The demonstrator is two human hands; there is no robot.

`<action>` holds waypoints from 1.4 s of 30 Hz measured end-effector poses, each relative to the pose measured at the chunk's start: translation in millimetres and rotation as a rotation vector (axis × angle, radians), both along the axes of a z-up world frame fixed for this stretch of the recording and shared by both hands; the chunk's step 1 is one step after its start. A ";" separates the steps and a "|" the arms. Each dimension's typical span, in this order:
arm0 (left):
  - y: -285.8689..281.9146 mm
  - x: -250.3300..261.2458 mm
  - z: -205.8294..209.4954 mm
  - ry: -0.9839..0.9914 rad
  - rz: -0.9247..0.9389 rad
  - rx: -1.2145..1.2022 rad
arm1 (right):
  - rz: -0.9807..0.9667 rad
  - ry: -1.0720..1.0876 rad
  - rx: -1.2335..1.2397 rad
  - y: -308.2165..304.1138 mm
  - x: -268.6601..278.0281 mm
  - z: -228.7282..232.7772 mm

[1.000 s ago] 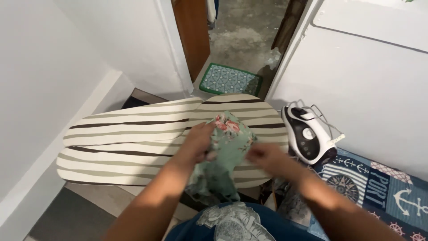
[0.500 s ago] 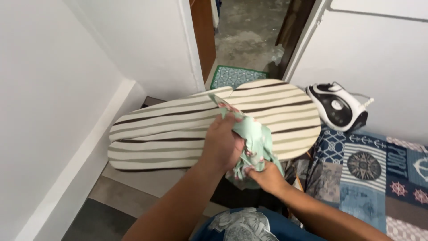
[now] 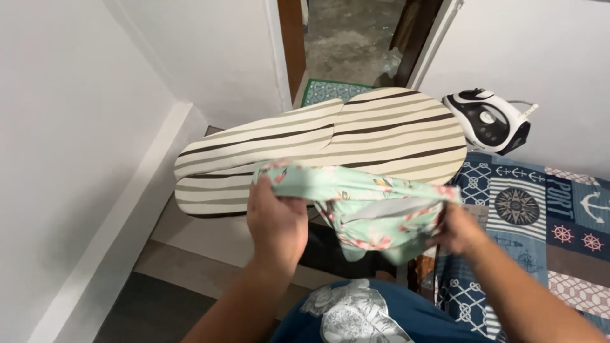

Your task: The person takes a floral print top from a laundry basket and irons it on an ironing board.

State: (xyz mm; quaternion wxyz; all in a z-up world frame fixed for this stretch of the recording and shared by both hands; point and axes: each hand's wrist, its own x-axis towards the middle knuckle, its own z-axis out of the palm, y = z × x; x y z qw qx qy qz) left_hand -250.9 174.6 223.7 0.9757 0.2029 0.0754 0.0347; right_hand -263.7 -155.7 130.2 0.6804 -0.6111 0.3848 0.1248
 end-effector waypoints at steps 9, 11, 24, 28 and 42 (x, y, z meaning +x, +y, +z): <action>15.3 4.6 -8.2 0.163 0.197 -0.004 | 0.506 -0.148 -0.640 -123.4 65.0 78.9; 18.1 26.4 3.6 0.161 0.235 0.095 | 0.465 -0.176 -0.737 -115.3 91.1 129.5; -4.8 277.9 -106.5 0.240 0.174 1.387 | 0.481 -0.744 -0.776 -85.2 317.3 68.7; -10.7 230.2 -222.5 0.187 0.239 1.701 | 0.658 -0.715 -1.100 -116.6 278.7 -37.4; -29.0 159.5 -239.3 0.659 -0.068 1.285 | 0.575 -0.242 -0.677 -151.8 250.6 -100.6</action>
